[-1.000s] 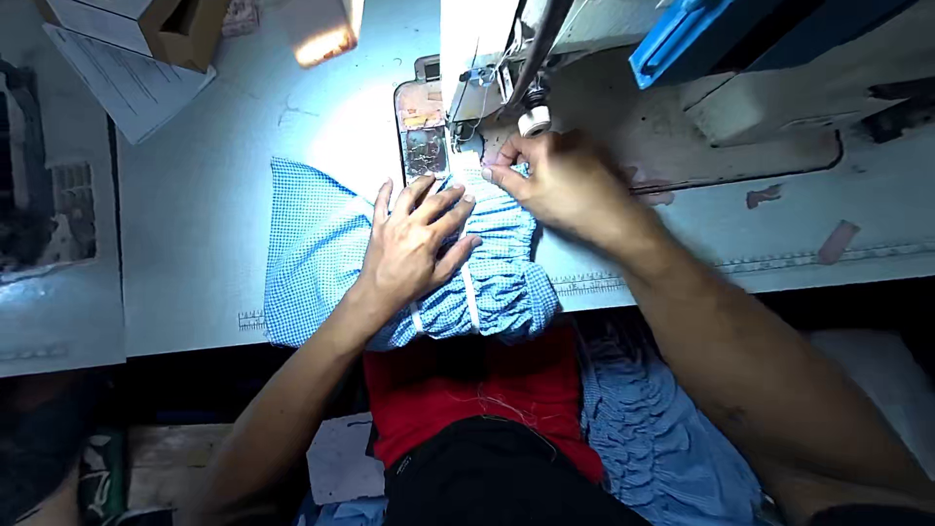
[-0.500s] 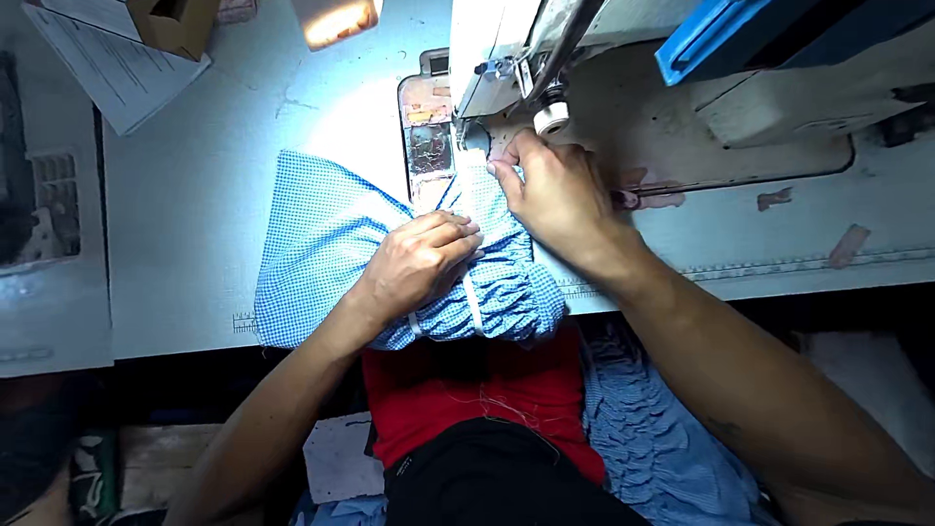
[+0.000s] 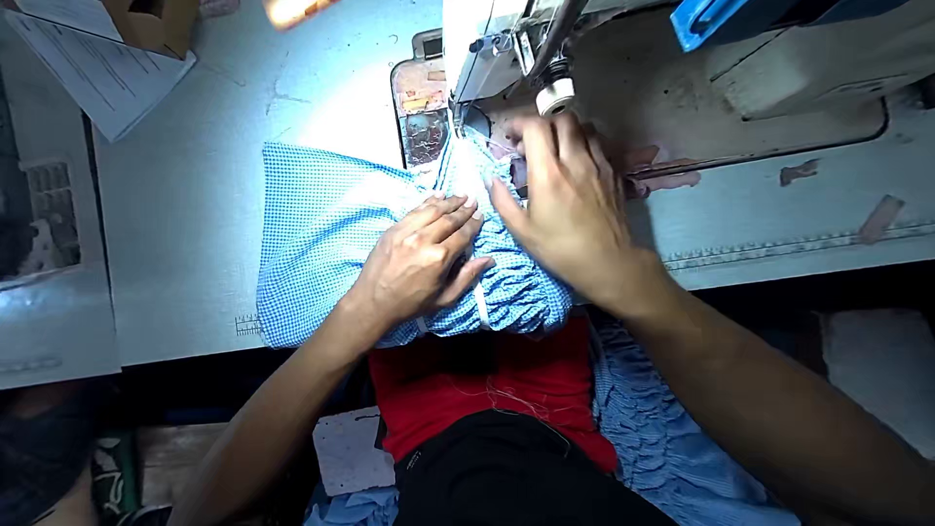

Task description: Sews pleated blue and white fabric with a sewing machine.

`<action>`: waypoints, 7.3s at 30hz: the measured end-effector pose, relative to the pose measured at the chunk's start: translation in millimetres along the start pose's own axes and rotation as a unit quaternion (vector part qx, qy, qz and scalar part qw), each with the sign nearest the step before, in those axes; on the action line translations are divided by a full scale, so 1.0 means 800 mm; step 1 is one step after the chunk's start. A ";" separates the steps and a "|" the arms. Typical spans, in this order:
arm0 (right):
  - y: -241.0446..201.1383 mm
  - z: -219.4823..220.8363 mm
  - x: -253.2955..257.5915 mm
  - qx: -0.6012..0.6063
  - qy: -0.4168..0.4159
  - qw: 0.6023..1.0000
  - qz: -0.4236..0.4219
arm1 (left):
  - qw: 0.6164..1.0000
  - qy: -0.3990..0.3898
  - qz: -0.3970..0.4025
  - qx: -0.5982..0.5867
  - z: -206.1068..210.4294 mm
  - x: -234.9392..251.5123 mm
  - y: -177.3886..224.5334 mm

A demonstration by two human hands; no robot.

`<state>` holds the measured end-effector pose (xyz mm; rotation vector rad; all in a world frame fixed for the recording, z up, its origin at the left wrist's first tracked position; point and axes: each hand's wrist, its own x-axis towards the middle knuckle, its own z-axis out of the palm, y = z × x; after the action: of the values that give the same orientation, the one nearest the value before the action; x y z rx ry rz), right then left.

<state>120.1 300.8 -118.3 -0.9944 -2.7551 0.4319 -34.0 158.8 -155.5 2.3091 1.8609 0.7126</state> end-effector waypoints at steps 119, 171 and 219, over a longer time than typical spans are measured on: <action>0.027 0.020 -0.004 -0.047 0.059 0.988 -0.131 | 0.997 0.030 -0.063 0.014 0.010 -0.003 0.043; 0.001 0.018 0.020 -0.154 0.051 0.974 -0.161 | 0.945 -0.059 -0.098 -0.308 -0.143 0.139 -0.221; -0.041 -0.007 0.025 0.500 -0.105 0.836 0.199 | 0.970 0.197 0.140 0.022 -0.009 -0.002 -0.013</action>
<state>86.9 290.6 -100.8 -1.1824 -1.8897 1.8685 -46.6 158.1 -153.6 2.6467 1.7081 1.2606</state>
